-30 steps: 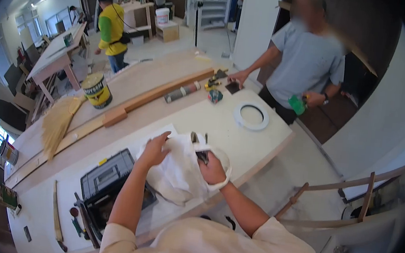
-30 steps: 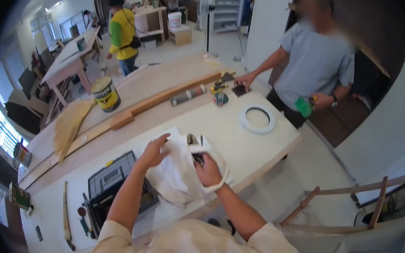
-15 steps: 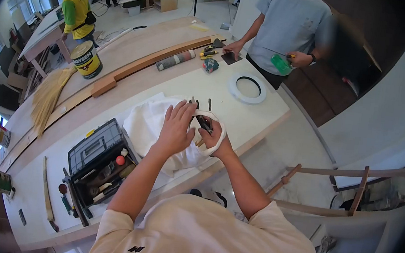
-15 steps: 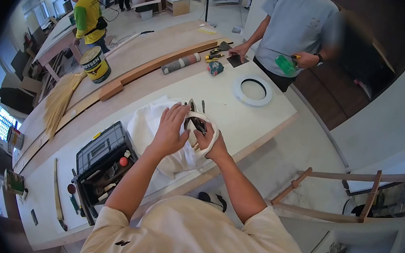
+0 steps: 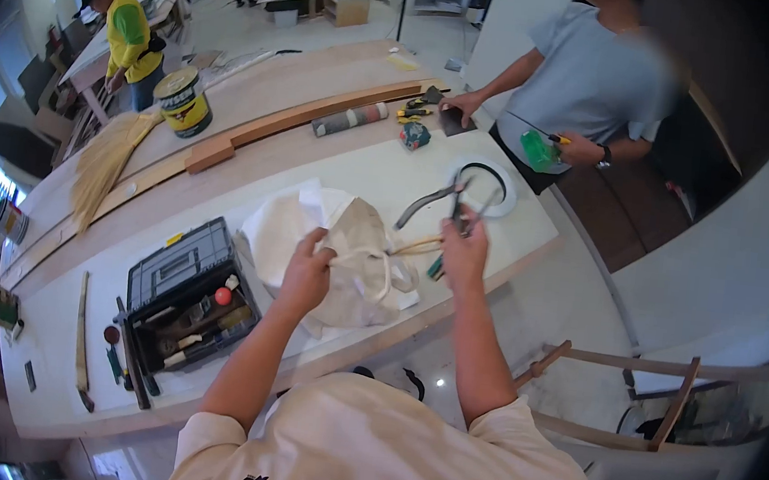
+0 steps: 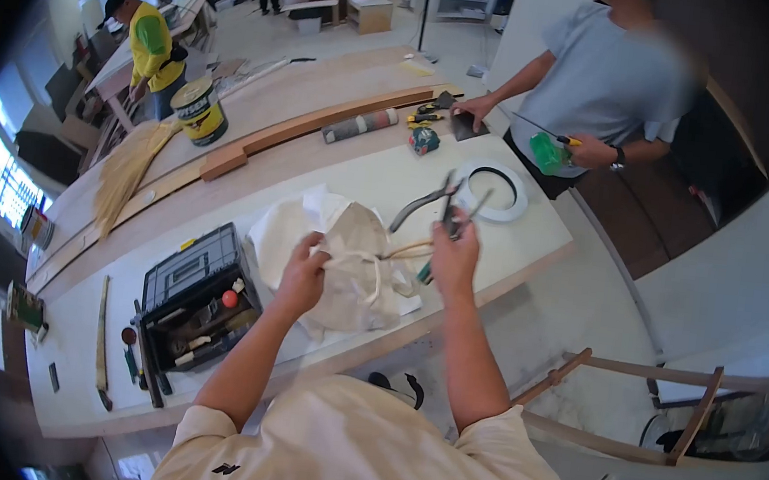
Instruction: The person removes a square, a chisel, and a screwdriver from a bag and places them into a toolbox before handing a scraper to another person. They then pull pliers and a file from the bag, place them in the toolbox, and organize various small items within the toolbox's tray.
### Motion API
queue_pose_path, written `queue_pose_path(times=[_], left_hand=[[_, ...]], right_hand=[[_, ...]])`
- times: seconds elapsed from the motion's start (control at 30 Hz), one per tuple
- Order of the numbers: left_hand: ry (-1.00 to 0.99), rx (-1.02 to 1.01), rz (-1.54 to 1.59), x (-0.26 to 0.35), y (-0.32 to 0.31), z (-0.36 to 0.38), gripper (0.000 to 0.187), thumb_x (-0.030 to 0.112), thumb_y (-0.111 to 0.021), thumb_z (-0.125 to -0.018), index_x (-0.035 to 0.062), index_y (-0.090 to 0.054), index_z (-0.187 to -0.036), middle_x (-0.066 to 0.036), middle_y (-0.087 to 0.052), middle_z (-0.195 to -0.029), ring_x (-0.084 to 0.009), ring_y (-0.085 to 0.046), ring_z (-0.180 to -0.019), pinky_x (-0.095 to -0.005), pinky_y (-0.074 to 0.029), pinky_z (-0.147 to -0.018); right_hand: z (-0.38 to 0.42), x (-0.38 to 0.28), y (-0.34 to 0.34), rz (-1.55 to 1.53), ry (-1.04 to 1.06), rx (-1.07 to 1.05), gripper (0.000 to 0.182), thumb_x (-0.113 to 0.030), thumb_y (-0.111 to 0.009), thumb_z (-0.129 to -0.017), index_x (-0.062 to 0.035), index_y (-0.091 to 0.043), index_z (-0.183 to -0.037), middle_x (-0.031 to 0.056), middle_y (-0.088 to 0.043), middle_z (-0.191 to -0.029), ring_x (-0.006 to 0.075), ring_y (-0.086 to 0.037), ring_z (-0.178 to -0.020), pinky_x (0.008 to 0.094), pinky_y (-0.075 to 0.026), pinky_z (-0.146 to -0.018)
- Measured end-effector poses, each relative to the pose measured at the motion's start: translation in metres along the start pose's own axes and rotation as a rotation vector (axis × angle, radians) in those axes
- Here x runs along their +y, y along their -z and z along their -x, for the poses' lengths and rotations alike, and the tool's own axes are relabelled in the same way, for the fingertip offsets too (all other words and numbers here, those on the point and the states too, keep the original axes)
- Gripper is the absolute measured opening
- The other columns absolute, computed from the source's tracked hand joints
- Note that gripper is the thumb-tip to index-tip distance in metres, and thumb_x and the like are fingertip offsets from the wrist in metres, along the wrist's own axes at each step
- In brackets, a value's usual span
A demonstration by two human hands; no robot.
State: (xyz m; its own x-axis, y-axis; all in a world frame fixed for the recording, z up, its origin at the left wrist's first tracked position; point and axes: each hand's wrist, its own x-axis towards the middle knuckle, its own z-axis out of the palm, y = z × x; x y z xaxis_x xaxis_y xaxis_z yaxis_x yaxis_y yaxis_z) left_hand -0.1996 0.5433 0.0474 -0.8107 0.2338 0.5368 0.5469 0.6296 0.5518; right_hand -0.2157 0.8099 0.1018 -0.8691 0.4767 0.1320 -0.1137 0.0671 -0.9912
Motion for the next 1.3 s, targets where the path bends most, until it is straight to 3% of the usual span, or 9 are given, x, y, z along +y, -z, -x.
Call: queue_pose_path(times=[0.13,0.27,0.4,0.5,0.63,0.73,1.0,1.17,1.3], left_hand=[[0.224,-0.596,-0.266,-0.023,-0.043,0.038,0.055,0.000,-0.054,-0.079,0.0031,-0.049,-0.134,-0.016,-0.042,-0.146,-0.0340,-0.037,-0.136,-0.0440,-0.034,-0.109],[0.240,-0.258,0.037,-0.002,-0.035,0.038,0.050,-0.002,-0.049,-0.087,-0.0003,-0.045,-0.137,-0.019,-0.047,-0.140,-0.0320,-0.043,-0.132,-0.0401,-0.037,-0.108],[0.785,-0.085,0.914,0.029,0.041,0.043,0.039,0.014,-0.052,-0.097,-0.0003,-0.048,-0.134,-0.013,-0.055,-0.130,-0.0235,-0.052,-0.123,-0.0384,-0.043,-0.102],[0.913,-0.019,1.541,0.014,0.080,0.088,0.046,0.028,-0.058,-0.097,0.0021,-0.047,-0.134,-0.008,-0.060,-0.120,-0.0198,-0.057,-0.113,-0.0381,-0.048,-0.093],[0.826,-0.357,1.210,0.035,0.123,0.124,0.061,0.030,-0.061,-0.096,0.0060,-0.033,-0.144,-0.008,-0.054,-0.131,-0.0215,-0.054,-0.119,-0.0377,-0.049,-0.094],[0.779,-0.258,1.153,0.033,0.133,0.144,0.056,0.027,-0.058,-0.098,0.0088,-0.033,-0.145,-0.008,-0.048,-0.138,-0.0227,-0.055,-0.119,-0.0388,-0.050,-0.093],[0.912,-0.195,1.745,-0.030,0.152,0.182,0.056,0.035,-0.050,-0.101,0.0158,-0.028,-0.148,-0.007,-0.048,-0.138,-0.0284,-0.054,-0.121,-0.0458,-0.046,-0.098],[0.863,-0.317,1.445,-0.054,0.189,0.189,0.057,0.037,-0.052,-0.100,0.0163,-0.030,-0.148,0.000,-0.054,-0.104,-0.0106,-0.053,-0.088,-0.0279,-0.044,-0.070],[0.645,-0.578,0.874,-0.063,0.253,0.181,0.059,0.034,-0.055,-0.099,0.0046,-0.034,-0.145,-0.009,-0.057,-0.117,-0.0190,-0.056,-0.102,-0.0297,-0.046,-0.087]], right_hand=[[-0.023,-0.051,0.024,-0.040,0.171,0.113,0.041,-0.007,-0.064,-0.090,-0.0020,-0.053,-0.128,0.0019,-0.058,-0.093,0.0094,-0.054,-0.076,0.0245,-0.046,-0.067],[-0.003,-0.095,0.008,-0.225,0.139,-0.169,0.045,-0.005,-0.064,-0.089,-0.0012,-0.050,-0.131,0.0013,-0.057,-0.090,0.0080,-0.055,-0.077,0.0220,-0.046,-0.067],[0.034,-0.065,-0.039,-0.242,-0.119,-0.584,0.046,-0.001,-0.064,-0.087,0.0002,-0.050,-0.131,0.0010,-0.058,-0.090,0.0081,-0.056,-0.077,0.0208,-0.046,-0.067],[0.074,-0.040,-0.078,-0.176,-0.261,-0.853,0.043,0.000,-0.064,-0.087,0.0015,-0.052,-0.128,0.0019,-0.059,-0.094,0.0086,-0.056,-0.080,0.0220,-0.047,-0.070],[0.127,-0.026,-0.122,-0.158,-0.353,-1.052,0.043,0.000,-0.064,-0.087,0.0028,-0.051,-0.128,0.0051,-0.062,-0.101,0.0089,-0.056,-0.085,0.0233,-0.047,-0.072],[0.160,-0.034,-0.149,-0.151,-0.359,-1.088,0.042,-0.001,-0.063,-0.088,0.0035,-0.051,-0.128,0.0049,-0.062,-0.100,0.0090,-0.056,-0.080,0.0236,-0.048,-0.069],[0.221,-0.043,-0.235,-0.279,-0.553,-0.958,0.037,-0.004,-0.061,-0.091,0.0024,-0.049,-0.126,0.0033,-0.058,-0.083,0.0074,-0.056,-0.066,0.0255,-0.054,-0.061],[0.244,-0.042,-0.270,-0.311,-0.538,-0.752,0.038,-0.006,-0.062,-0.091,-0.0003,-0.050,-0.126,0.0025,-0.058,-0.081,0.0095,-0.054,-0.061,0.0239,-0.049,-0.055],[0.245,-0.042,-0.268,-0.439,-0.534,-0.588,0.039,-0.005,-0.062,-0.091,-0.0012,-0.048,-0.127,0.0032,-0.058,-0.079,0.0103,-0.054,-0.059,0.0241,-0.047,-0.053]])
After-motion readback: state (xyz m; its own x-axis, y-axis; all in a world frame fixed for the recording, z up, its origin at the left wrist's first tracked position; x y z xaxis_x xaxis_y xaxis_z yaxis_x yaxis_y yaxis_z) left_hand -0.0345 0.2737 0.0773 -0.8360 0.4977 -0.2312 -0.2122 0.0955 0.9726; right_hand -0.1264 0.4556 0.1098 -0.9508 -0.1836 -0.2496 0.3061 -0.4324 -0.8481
